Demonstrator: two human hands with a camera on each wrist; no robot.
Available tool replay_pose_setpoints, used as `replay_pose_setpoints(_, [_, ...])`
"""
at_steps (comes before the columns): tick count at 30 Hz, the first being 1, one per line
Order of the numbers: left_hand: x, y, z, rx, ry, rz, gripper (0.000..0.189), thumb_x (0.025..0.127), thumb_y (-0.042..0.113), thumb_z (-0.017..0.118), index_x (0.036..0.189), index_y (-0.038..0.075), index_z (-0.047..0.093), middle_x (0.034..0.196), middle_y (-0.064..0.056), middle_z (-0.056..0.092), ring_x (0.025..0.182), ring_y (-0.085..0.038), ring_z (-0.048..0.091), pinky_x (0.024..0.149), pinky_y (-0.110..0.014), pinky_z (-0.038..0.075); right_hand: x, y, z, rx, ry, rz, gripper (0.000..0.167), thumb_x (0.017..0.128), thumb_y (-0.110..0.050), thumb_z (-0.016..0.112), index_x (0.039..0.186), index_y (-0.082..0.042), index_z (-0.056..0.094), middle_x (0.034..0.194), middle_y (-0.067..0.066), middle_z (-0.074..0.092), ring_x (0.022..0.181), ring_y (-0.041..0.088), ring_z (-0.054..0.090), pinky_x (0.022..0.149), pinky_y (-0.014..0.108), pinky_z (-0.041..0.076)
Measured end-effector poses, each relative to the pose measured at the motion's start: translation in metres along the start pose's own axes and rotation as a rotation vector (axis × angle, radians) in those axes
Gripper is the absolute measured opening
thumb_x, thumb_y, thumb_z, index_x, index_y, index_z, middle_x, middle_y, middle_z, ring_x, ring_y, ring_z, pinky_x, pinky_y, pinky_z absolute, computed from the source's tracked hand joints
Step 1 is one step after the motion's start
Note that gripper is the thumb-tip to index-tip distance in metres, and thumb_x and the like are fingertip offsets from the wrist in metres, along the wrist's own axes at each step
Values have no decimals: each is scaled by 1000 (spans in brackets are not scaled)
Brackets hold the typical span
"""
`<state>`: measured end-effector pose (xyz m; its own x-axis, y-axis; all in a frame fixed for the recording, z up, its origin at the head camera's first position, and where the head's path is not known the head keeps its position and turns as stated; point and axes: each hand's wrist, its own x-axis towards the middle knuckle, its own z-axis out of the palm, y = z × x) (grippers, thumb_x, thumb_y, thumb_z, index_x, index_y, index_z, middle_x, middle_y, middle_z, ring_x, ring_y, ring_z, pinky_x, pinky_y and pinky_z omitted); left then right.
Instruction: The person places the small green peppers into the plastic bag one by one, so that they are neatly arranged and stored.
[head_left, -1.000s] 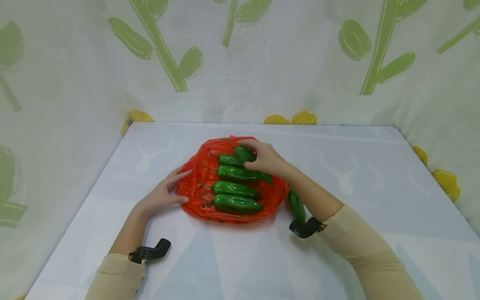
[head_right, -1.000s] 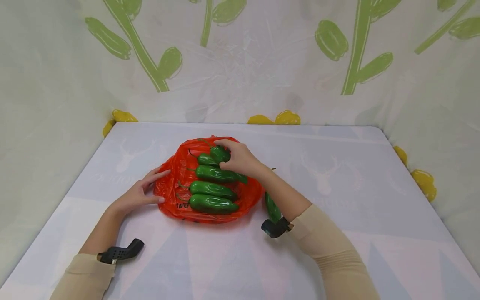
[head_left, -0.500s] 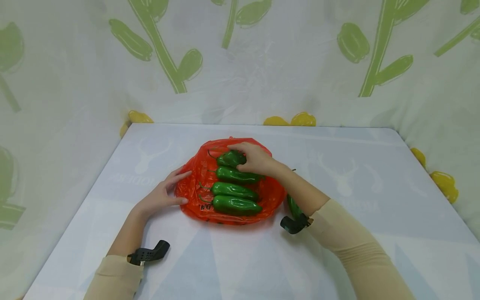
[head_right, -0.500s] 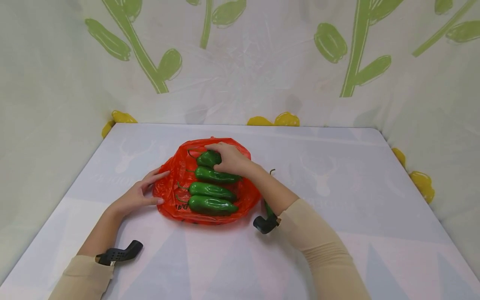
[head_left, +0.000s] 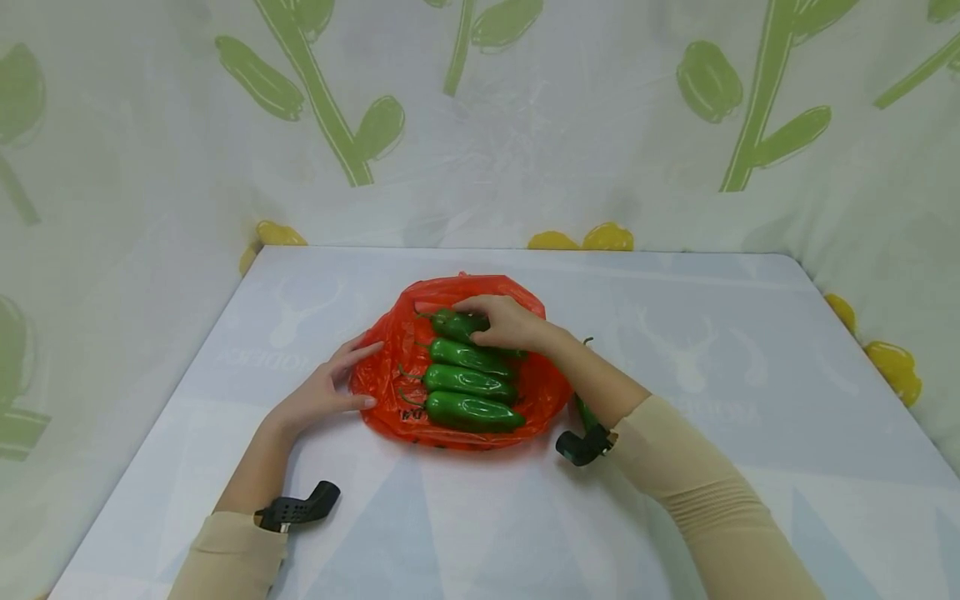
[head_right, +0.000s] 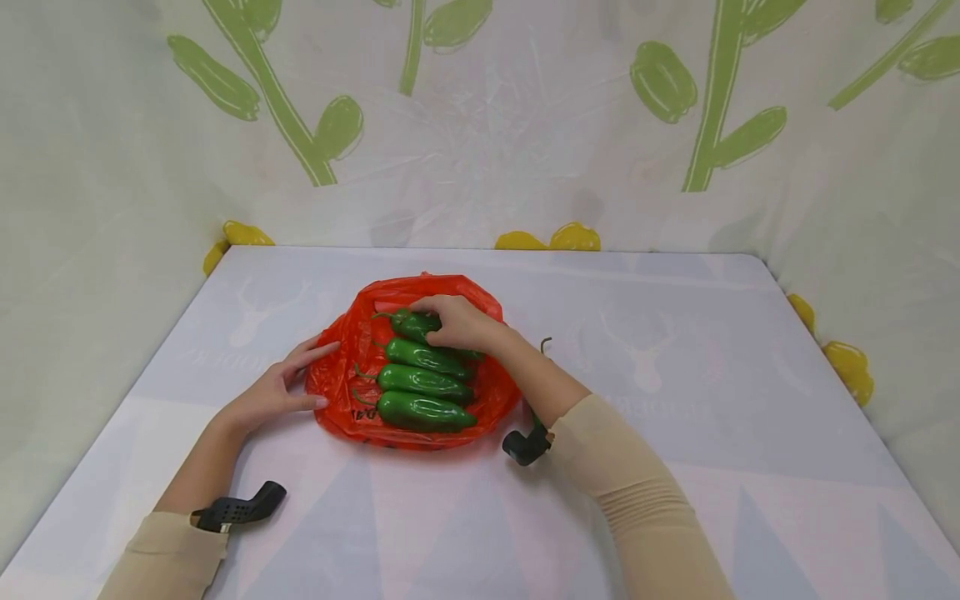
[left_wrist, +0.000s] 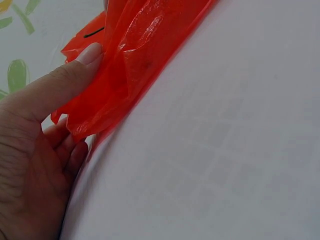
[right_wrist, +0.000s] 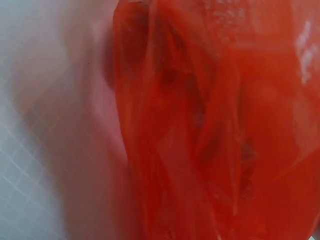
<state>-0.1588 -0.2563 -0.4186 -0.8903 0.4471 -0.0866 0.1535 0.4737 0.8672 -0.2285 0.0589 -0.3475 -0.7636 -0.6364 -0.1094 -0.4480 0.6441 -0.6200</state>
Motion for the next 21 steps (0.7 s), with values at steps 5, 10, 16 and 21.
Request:
replay_pose_setpoints(5, [0, 0, 1, -2, 0, 7, 75, 78, 24, 74, 145, 21, 39, 158, -6, 11, 143, -38, 8, 106, -67, 22, -1, 2, 2, 2, 18, -17, 48, 87, -8, 62, 135, -7, 52, 134, 8, 55, 119, 22, 52, 102, 38, 44])
replay_pose_setpoints(10, [0, 0, 1, 3, 0, 2, 75, 78, 24, 74, 145, 21, 39, 159, -6, 11, 143, -39, 7, 106, -67, 21, -3, 2, 2, 24, 46, -30, 48, 87, -9, 63, 134, -7, 52, 134, 8, 55, 121, 23, 52, 102, 39, 44])
replay_pose_setpoints(16, [0, 0, 2, -4, 2, -3, 75, 78, 24, 74, 145, 20, 40, 158, -7, 11, 143, -38, 7, 106, -67, 20, -7, 3, 1, 55, 79, -64, 51, 86, -11, 67, 134, -5, 51, 134, 10, 55, 120, 26, 54, 100, 40, 45])
replay_pose_setpoints(21, [-1, 1, 2, -12, 5, 1, 75, 78, 22, 75, 144, 18, 40, 158, -7, 11, 143, -39, 7, 107, -68, 17, -14, 3, -3, 97, 108, -94, 52, 86, -12, 68, 134, -2, 50, 133, 12, 55, 116, 26, 56, 100, 39, 46])
